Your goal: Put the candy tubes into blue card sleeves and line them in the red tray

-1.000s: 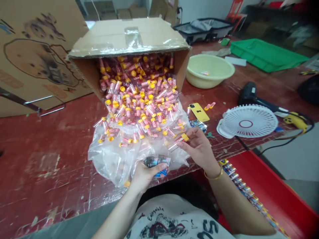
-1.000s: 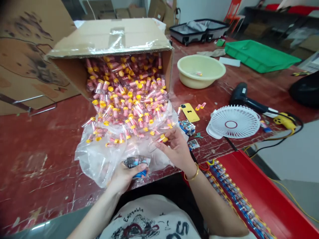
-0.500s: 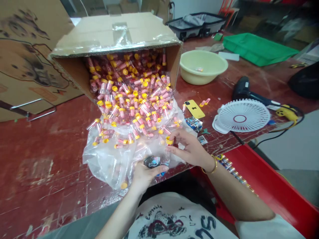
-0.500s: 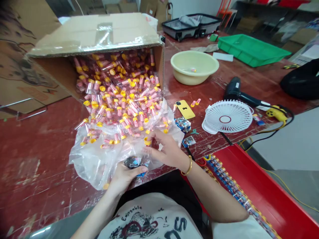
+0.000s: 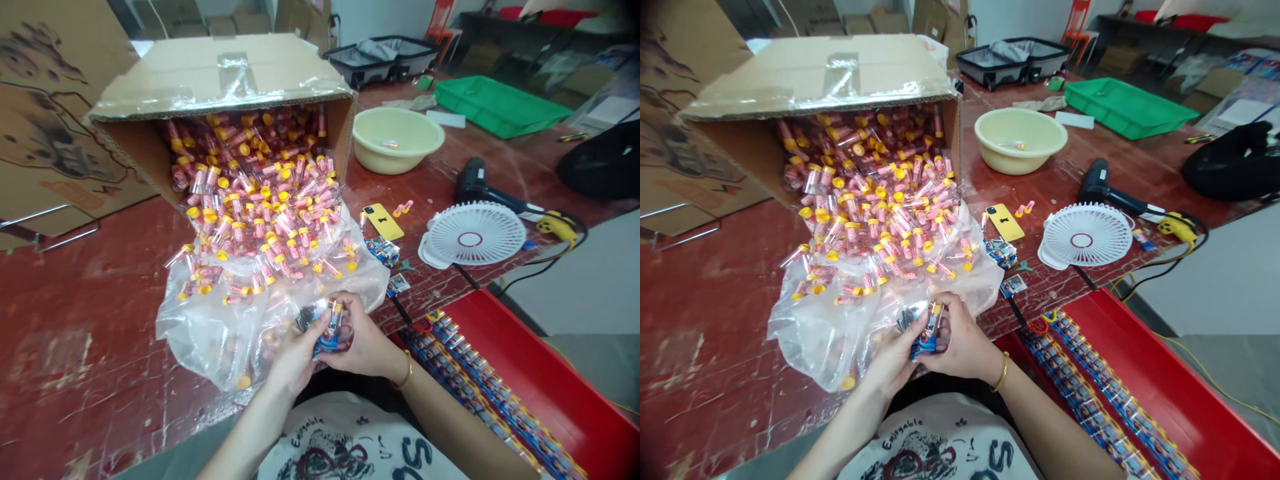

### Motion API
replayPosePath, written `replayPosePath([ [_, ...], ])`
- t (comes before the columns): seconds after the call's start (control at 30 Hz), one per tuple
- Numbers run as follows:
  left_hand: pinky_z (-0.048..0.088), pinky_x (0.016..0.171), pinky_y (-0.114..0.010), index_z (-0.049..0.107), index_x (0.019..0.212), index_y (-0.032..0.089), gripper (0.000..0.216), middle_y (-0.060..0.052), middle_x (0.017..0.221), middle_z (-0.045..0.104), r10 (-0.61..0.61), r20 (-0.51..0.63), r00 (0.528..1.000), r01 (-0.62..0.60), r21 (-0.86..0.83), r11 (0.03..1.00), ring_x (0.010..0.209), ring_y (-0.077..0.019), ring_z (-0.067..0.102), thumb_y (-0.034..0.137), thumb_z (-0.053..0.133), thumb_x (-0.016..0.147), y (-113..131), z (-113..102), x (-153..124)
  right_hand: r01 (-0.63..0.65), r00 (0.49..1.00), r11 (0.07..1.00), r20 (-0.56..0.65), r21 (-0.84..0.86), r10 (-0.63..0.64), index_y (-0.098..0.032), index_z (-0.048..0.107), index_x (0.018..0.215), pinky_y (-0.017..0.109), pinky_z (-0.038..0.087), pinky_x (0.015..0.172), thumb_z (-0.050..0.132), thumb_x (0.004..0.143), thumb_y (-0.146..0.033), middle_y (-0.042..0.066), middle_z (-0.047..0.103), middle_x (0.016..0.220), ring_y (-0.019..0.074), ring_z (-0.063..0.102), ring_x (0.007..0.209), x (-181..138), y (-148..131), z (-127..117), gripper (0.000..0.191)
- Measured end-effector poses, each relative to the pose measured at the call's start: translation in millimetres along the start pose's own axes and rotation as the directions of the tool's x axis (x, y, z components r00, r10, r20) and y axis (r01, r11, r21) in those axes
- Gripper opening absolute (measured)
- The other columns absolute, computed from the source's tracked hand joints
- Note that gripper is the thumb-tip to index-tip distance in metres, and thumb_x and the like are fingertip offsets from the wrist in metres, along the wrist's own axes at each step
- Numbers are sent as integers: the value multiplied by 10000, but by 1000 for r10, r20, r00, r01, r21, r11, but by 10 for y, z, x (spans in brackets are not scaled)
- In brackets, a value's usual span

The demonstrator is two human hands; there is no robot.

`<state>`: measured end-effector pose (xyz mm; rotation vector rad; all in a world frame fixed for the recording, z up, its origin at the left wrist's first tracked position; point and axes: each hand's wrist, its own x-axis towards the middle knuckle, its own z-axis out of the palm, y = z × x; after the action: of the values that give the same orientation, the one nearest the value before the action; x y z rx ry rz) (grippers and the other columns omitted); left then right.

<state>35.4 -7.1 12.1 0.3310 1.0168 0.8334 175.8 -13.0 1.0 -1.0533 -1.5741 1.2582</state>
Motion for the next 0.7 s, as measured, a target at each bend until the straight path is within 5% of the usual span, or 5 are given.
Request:
replayPosePath([
  [0.2, 554, 687, -282, 633, 1001, 38, 464, -137, 845, 679, 2, 113, 994, -9, 67, 998, 808, -244, 668, 308, 805, 665, -11, -14, -36, 71, 994, 997, -88, -7, -71, -225, 298, 1085, 181, 445, 531, 655, 690, -146, 80, 417, 1073, 155, 513, 884, 28, -38, 14, 538],
  [0.4, 547, 728, -254, 612, 965, 64, 435, -131, 947, 675, 67, 56, 996, -72, 89, 993, 837, -205, 663, 286, 817, 651, -33, -17, -36, 133, 988, 990, -86, 56, -128, -209, 360, 1077, 291, 444, 794, 769, 649, -208, 55, 444, 1036, 167, 480, 916, 13, 32, -99, 592],
  [0.5, 559, 671, -277, 601, 974, 73, 478, -131, 941, 672, 33, 47, 998, -39, 134, 990, 806, -219, 663, 334, 821, 639, -50, -8, -12, 101, 991, 975, -105, 199, -81, -200, 451, 1029, 286, 448, 782, 696, 785, -291, 37, 484, 964, 148, 492, 864, 22, 49, -148, 358],
  [0.63, 573, 683, -307, 598, 1065, 90, 571, -133, 982, 665, -3, 42, 999, -4, 167, 986, 877, -256, 654, 397, 812, 633, -64, 56, 2, 49, 979, 934, -201, 353, 24, -195, 515, 937, 247, 483, 622, 648, 839, -333, 16, 535, 861, 122, 535, 720, 4, 1, -194, 215],
  [0.7, 574, 714, -307, 587, 1128, 117, 571, -128, 1057, 651, -29, 18, 999, 26, 150, 988, 940, -259, 641, 407, 781, 675, -60, 92, 2, 95, 936, 934, -351, 344, 35, -194, 521, 915, 251, 502, 635, 677, 811, -331, 19, 562, 878, 124, 563, 728, -77, 33, -354, 233],
])
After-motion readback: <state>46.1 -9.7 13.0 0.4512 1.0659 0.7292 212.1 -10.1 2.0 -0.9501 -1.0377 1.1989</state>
